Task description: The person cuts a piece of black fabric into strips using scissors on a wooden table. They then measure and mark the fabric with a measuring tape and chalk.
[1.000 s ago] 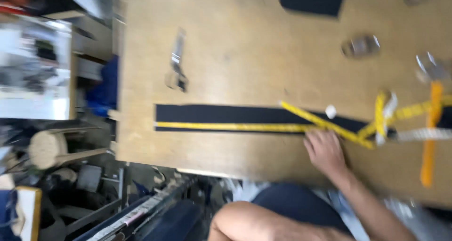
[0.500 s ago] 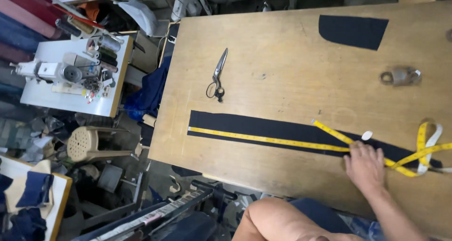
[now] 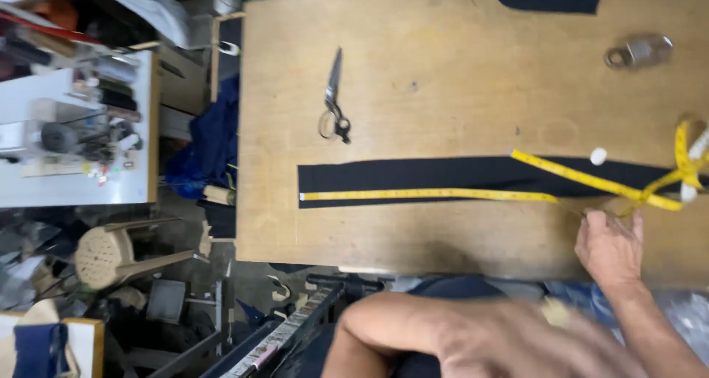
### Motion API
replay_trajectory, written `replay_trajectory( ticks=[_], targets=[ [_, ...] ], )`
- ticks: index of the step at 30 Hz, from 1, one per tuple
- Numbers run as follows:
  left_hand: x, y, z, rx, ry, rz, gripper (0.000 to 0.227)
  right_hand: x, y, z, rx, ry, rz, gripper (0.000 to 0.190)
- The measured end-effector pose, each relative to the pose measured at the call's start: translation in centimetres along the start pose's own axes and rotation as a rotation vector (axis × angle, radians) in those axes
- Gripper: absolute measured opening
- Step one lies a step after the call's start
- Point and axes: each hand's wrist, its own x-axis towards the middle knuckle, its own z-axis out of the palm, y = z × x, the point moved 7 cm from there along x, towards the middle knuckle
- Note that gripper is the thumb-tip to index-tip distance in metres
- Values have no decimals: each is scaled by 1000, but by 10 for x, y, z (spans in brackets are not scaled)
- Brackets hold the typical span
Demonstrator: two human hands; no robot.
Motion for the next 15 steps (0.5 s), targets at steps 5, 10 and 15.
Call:
replay_trajectory(
  ticks=[5,10,15],
  targets=[
    [131,-15,-120,554,-230,1642,28,-54,-20,-72,70,-10,-19,16],
    [224,-62,-75,1053,-27,1493,56,-92,-42,-107,348,-45,137,22],
    [247,-75,-103,1041,-80,1522,21,-139,16,-121,339,-144,503,20]
  ],
)
